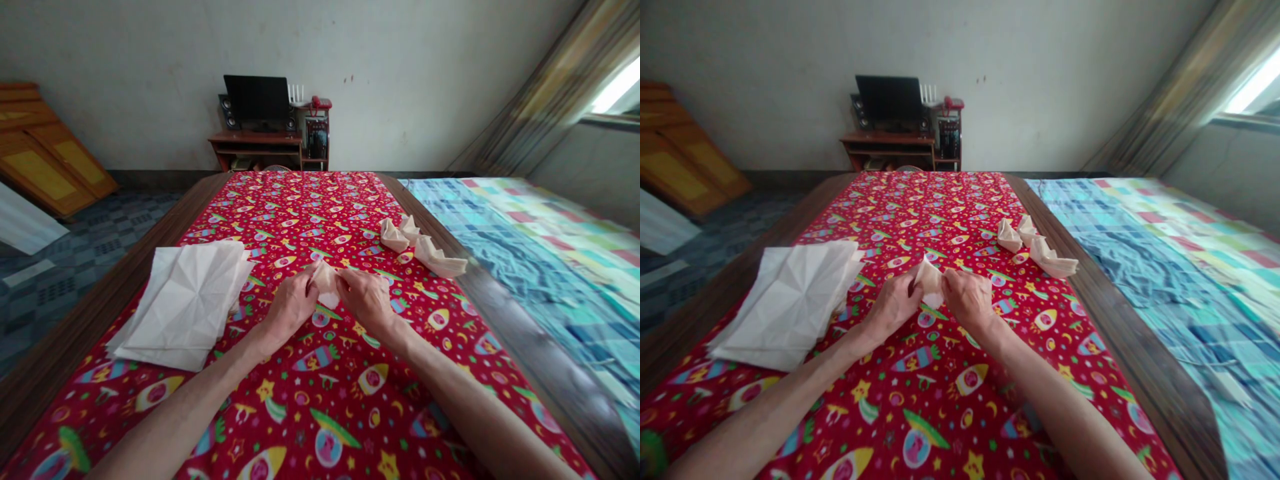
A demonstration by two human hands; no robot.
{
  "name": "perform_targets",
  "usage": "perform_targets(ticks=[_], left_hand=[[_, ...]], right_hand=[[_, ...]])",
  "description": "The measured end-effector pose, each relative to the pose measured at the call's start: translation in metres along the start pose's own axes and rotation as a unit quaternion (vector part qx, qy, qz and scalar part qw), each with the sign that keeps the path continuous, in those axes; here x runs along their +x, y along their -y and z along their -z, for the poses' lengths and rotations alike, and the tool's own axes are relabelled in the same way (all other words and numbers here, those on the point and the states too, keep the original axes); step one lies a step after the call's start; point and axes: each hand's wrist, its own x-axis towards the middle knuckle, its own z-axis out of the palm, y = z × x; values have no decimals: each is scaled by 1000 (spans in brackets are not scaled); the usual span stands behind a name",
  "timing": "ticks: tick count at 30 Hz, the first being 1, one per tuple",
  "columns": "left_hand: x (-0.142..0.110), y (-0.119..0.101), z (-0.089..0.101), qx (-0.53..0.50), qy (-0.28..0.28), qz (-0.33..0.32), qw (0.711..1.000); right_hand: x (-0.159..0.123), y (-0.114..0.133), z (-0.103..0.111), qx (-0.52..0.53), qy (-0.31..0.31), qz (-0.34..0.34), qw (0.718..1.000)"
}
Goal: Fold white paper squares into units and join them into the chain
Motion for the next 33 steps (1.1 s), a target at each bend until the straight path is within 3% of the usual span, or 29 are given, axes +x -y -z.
perform_targets(ticks=[4, 11, 17, 22, 33], left_hand=[[0, 2, 3, 40, 39, -13, 998], [0, 10, -5, 36, 41, -39, 998], [-7, 15, -4, 90, 47, -112, 988], [-9, 14, 2, 133, 85, -187, 970], [9, 11, 5, 221, 155, -227, 936]], right_hand=[[-4, -3, -2, 0, 33, -8, 999], [-10, -10, -5, 3, 71, 1, 997], [-16, -18, -7, 16, 93, 100, 990], [-18, -22, -12, -6, 87, 153, 984], [-16, -21, -10, -14, 97, 167, 981]])
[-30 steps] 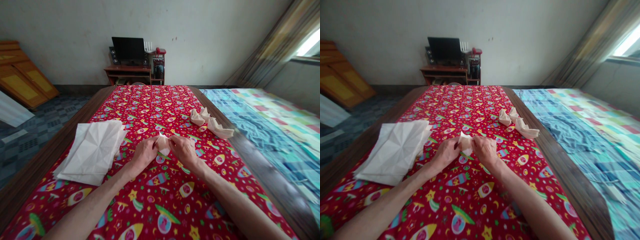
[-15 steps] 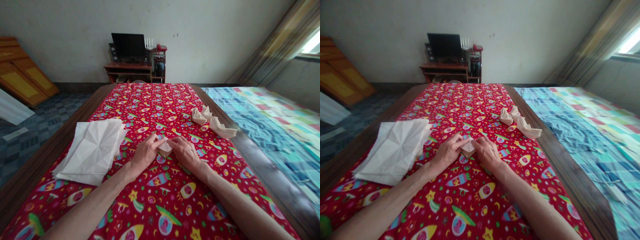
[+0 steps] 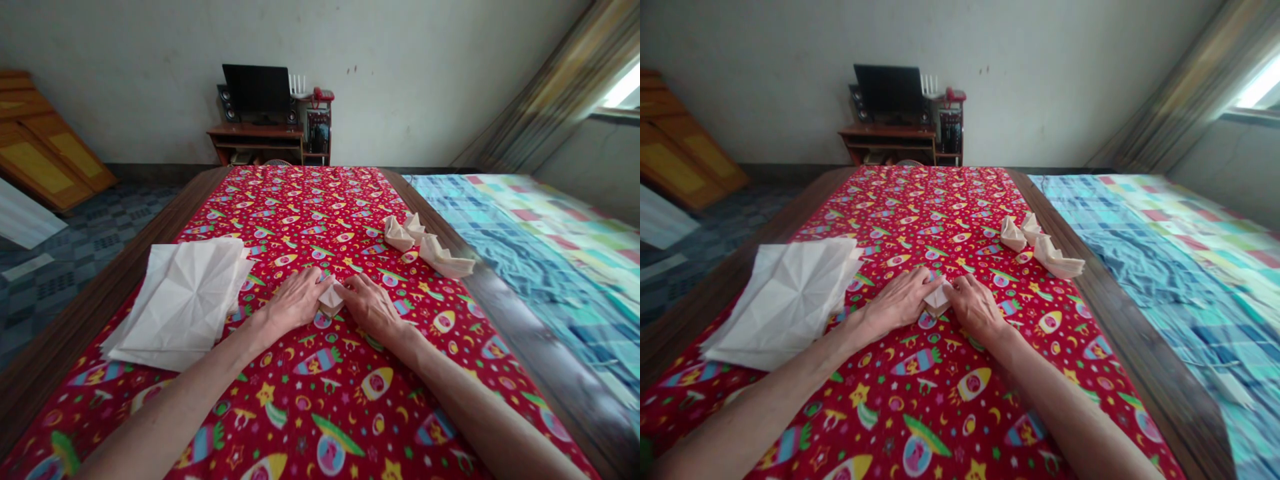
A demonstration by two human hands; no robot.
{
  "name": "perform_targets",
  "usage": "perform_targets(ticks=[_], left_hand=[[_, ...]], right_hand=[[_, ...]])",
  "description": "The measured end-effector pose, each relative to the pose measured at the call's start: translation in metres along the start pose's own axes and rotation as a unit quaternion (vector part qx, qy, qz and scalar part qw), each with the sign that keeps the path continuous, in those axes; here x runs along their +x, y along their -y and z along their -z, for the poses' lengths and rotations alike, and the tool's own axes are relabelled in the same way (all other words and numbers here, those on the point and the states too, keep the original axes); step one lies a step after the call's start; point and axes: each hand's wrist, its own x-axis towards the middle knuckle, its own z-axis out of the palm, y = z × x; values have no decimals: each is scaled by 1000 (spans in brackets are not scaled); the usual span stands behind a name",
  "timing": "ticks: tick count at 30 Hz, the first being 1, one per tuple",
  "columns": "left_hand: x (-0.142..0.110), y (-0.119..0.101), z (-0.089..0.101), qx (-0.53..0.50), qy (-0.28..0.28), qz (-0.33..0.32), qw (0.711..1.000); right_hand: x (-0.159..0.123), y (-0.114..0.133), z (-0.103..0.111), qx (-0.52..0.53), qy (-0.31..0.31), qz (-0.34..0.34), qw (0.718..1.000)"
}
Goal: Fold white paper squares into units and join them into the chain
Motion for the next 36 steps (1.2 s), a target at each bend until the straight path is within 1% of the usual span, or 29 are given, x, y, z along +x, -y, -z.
perform_targets(ticks=[4, 8, 11, 15, 18, 21, 23, 26, 29, 32, 36], left_hand=[[1, 2, 2, 1, 12, 4, 1000], [-5, 0, 2, 9, 4, 1, 1000], [-8, 0, 2, 14, 13, 2, 1000], [-4, 2, 0, 6, 19, 12, 1000], [1, 3, 1, 3, 26, 5, 1000], [-1, 1, 3, 11, 24, 4, 1000], [-6, -2, 5, 18, 14, 8, 1000], [-16, -6, 7, 27, -24, 8, 999], [-23, -7, 4, 16, -67, -25, 997], [-27, -5, -2, -20, -97, -50, 994], [-28, -3, -9, -50, -101, -43, 993]], right_hand=[[-1, -1, 0, -2, 2, 1, 1000], [-2, -1, -3, -5, -6, 1, 1000], [-3, -1, -5, -3, -10, 1, 1000], [-3, -2, -5, 7, -16, 5, 1000], [-4, -2, -3, 11, -25, 7, 1000], [-6, -3, -2, 11, -32, 7, 999], [-7, -4, -3, 11, -35, 8, 999], [-8, -5, -2, 9, -35, 14, 999], [-6, -5, 0, -1, -36, 21, 999], [-7, -5, 0, -5, -44, 29, 999], [-12, -5, -2, 18, -72, 53, 996]])
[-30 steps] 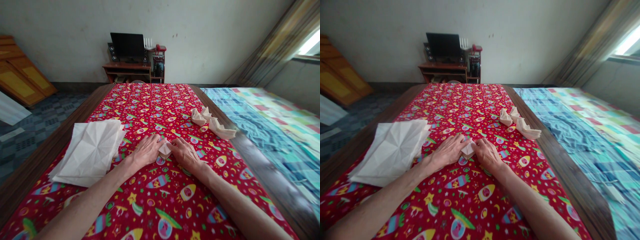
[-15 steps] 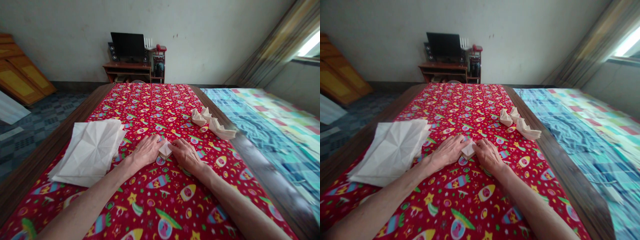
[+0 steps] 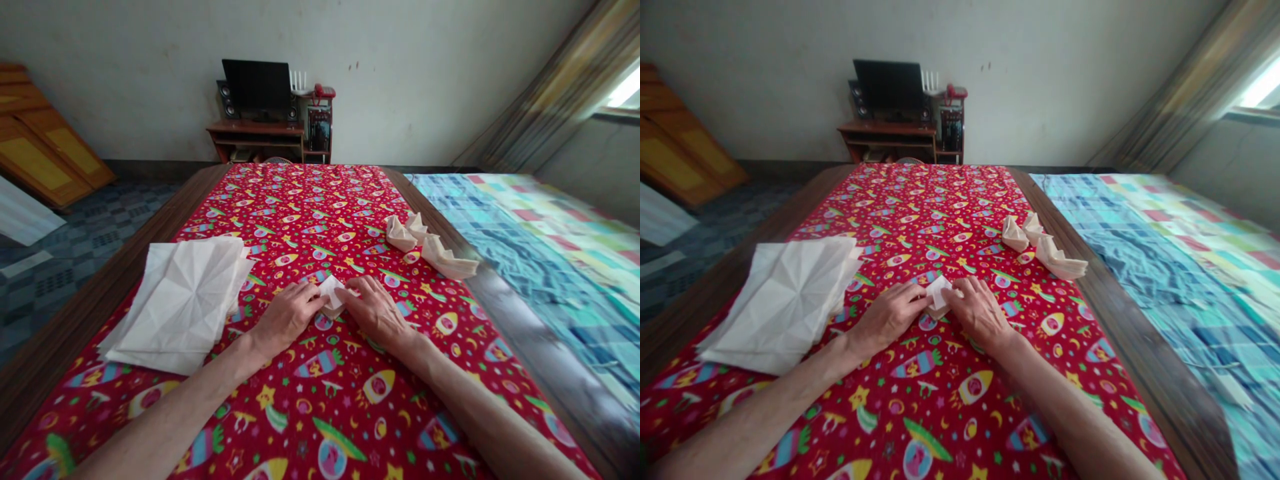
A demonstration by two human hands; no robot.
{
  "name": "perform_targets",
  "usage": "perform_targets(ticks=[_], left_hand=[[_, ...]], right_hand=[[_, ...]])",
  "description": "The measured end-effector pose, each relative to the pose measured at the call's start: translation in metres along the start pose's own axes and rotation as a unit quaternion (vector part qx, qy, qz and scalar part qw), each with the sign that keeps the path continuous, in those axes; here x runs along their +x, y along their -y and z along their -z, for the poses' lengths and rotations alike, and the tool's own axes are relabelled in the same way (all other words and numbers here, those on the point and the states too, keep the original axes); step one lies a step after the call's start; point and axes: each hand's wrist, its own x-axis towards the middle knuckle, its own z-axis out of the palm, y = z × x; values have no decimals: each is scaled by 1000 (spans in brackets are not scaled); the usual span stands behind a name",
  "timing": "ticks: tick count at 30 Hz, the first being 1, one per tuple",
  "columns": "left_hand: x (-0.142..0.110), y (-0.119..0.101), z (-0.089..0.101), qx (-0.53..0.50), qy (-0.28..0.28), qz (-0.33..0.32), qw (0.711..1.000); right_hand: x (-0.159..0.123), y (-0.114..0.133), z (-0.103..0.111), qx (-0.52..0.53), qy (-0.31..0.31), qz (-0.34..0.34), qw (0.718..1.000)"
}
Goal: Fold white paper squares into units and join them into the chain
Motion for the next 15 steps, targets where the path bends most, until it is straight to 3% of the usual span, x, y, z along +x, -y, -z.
perform_targets(ticks=[8, 15], left_hand=[[3, 5, -3, -52, 6, -24, 998], [0, 3, -4, -62, -40, 43, 996]], right_hand=[[-3, 0, -1, 25, -15, 4, 1000], [-4, -1, -2, 56, -10, 12, 998]])
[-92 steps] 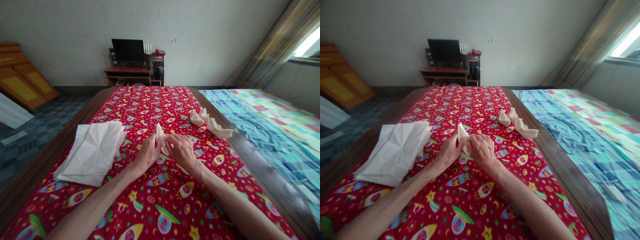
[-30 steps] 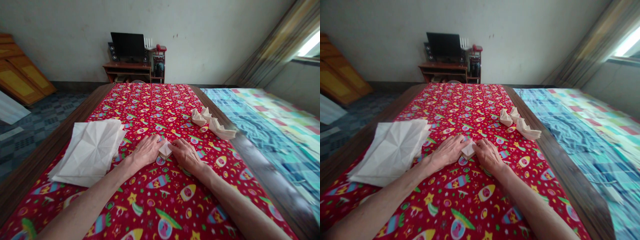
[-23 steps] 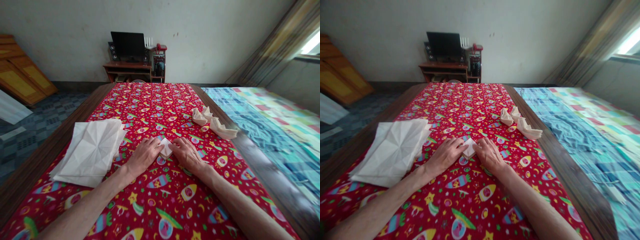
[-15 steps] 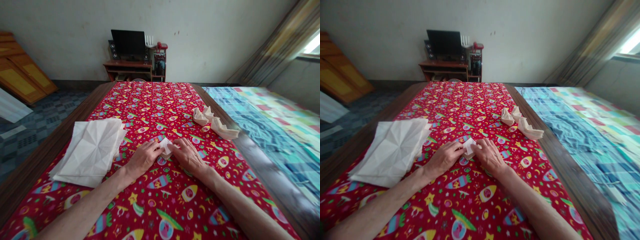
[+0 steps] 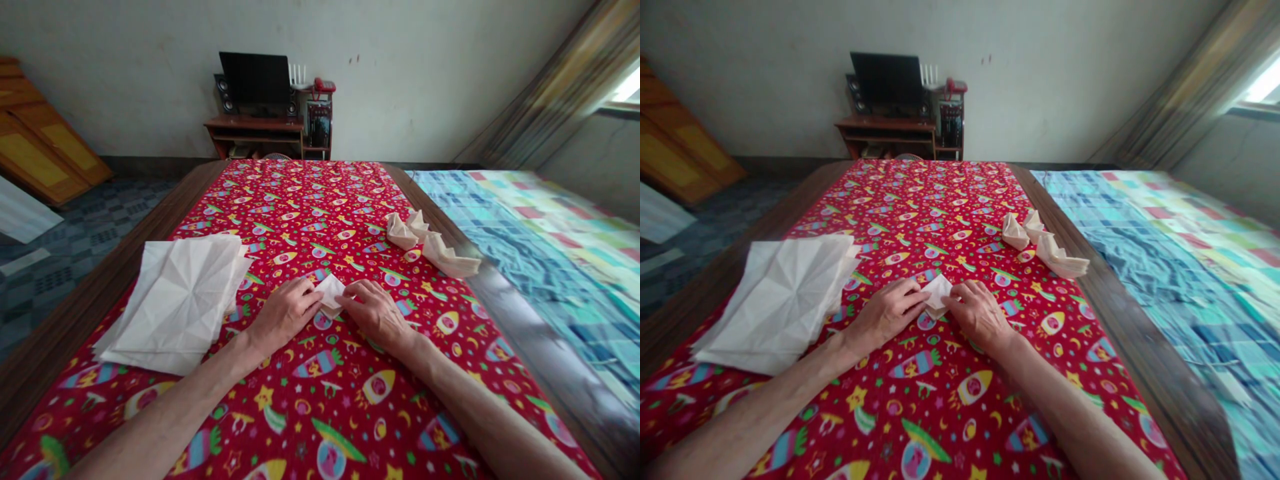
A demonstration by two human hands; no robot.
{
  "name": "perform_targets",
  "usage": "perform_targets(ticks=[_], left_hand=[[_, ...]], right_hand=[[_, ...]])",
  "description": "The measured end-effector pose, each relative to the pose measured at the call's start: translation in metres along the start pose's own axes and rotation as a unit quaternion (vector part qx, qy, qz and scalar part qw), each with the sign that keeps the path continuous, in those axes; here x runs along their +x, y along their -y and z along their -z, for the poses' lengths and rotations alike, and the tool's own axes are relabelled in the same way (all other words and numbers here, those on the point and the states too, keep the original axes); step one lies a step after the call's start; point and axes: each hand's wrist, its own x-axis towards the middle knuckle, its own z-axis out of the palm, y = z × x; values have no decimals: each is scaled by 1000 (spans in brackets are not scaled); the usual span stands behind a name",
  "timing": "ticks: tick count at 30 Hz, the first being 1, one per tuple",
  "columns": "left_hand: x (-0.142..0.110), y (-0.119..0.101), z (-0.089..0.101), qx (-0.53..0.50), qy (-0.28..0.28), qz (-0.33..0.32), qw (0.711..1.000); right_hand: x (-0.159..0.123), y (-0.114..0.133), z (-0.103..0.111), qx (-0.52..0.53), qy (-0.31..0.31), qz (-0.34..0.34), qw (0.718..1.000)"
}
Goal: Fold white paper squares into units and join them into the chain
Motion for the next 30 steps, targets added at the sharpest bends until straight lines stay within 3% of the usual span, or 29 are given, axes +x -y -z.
perform_targets(ticks=[5, 11, 17, 22, 30], left_hand=[[-1, 5, -4, -18, -11, 0, 1000], [6, 11, -12, -124, -24, 93, 988], [11, 1, -7, 2, 14, 144, 990], [13, -1, -4, 92, 49, 147, 984], [18, 0, -3, 119, 59, 150, 980]], right_hand=[[1, 0, -1, 63, -9, -30, 998], [10, 2, -3, 161, -4, -153, 975], [15, 8, -4, 87, -10, -200, 976], [17, 9, -1, 51, 3, -214, 975], [18, 7, -6, -29, 28, -208, 977]])
